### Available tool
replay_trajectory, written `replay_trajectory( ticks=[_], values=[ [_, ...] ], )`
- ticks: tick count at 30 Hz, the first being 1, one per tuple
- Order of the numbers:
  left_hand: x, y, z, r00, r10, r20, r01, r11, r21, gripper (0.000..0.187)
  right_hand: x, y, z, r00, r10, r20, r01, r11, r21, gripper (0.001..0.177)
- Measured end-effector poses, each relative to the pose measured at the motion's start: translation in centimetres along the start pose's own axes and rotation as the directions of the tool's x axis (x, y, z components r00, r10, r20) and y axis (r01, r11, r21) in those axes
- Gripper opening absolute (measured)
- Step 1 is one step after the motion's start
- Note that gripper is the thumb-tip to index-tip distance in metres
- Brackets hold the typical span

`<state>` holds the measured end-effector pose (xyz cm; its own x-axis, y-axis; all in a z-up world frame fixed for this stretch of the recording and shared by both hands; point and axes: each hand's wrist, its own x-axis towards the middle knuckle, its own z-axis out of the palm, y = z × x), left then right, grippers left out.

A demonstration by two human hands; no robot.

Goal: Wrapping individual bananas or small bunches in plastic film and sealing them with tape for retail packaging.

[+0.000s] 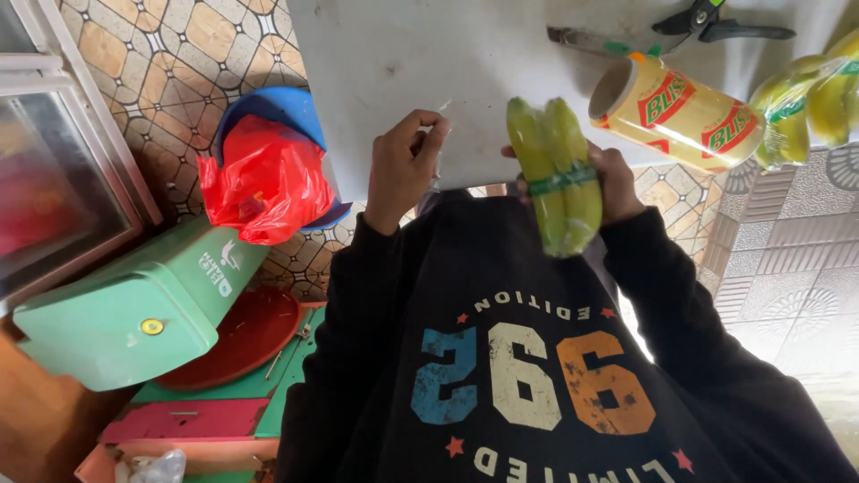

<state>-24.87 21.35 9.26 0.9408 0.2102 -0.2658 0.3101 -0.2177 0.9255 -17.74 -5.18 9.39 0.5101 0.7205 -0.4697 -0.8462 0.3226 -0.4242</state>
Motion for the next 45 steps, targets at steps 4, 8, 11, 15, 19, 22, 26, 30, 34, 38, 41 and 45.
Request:
replay_trajectory(
  ticks=[4, 8, 11, 15, 19, 22, 26, 30, 34, 38, 41, 45],
  values=[
    [-0.2, 1.6, 0.5, 0.999, 0.01, 0.033, -0.009, 1.0, -0.022, 0.032, -1.4, -0.4, 1.2, 0.989, 0.004, 0.15, -0.006, 1.0, 0.014, 0.079],
    [-0.8, 3.7, 1.4, 1.0, -0.009, 0.002, 0.009, 0.989, -0.147, 0.028, -3.1, -0.8, 0.4, 0.98, -0.147, 0.137, 0.185, 0.923, -0.336, 0.089],
    [-1.4, 4.6, 2.0, 0.999, -0.029, -0.032, 0.022, 0.98, -0.199, 0.027, -4.0, -2.2, 0.3, 0.927, -0.282, 0.249, 0.369, 0.554, -0.746, 0.1],
    [-2.2, 5.5, 2.6, 0.997, -0.041, -0.064, 0.026, 0.973, -0.229, 0.028, -4.4, -3.2, 3.5, 0.767, -0.347, 0.54, 0.561, -0.045, -0.827, 0.084],
    [-2.3, 6.6, 3.0, 0.993, -0.016, -0.115, -0.009, 0.976, -0.216, 0.025, -4.3, -3.6, 5.3, 0.661, -0.304, 0.685, 0.573, -0.384, -0.724, 0.074],
    [-2.1, 7.0, 3.4, 0.994, 0.009, -0.113, -0.035, 0.972, -0.232, 0.024, -4.4, -3.6, 5.1, 0.617, -0.287, 0.732, 0.493, -0.584, -0.645, 0.074],
    [-1.9, 7.4, 3.6, 0.988, 0.038, -0.149, -0.065, 0.981, -0.181, 0.024, -4.3, -3.9, 5.6, 0.57, -0.251, 0.782, 0.434, -0.716, -0.546, 0.06],
    [-1.7, 7.9, 3.3, 0.99, 0.056, -0.129, -0.075, 0.986, -0.148, 0.025, -4.0, -4.0, 5.7, 0.569, -0.269, 0.777, 0.346, -0.779, -0.523, 0.057],
    [-1.5, 7.4, 3.6, 0.989, 0.075, -0.126, -0.092, 0.987, -0.133, 0.025, -3.8, -3.7, 6.2, 0.577, -0.302, 0.759, 0.317, -0.774, -0.548, 0.058],
    [-1.6, 7.3, 3.8, 0.992, 0.051, -0.111, -0.072, 0.98, -0.185, 0.026, -3.1, -2.8, 5.9, 0.555, -0.346, 0.756, 0.317, -0.752, -0.577, 0.057],
    [-1.8, 7.6, 3.7, 0.995, 0.034, -0.092, -0.055, 0.971, -0.233, 0.027, -2.7, -2.1, 5.6, 0.537, -0.367, 0.76, 0.322, -0.743, -0.587, 0.056],
    [-1.9, 7.5, 3.7, 0.996, 0.033, -0.086, -0.054, 0.962, -0.267, 0.024, -2.7, -1.8, 5.5, 0.534, -0.378, 0.757, 0.353, -0.714, -0.605, 0.057]
  ],
)
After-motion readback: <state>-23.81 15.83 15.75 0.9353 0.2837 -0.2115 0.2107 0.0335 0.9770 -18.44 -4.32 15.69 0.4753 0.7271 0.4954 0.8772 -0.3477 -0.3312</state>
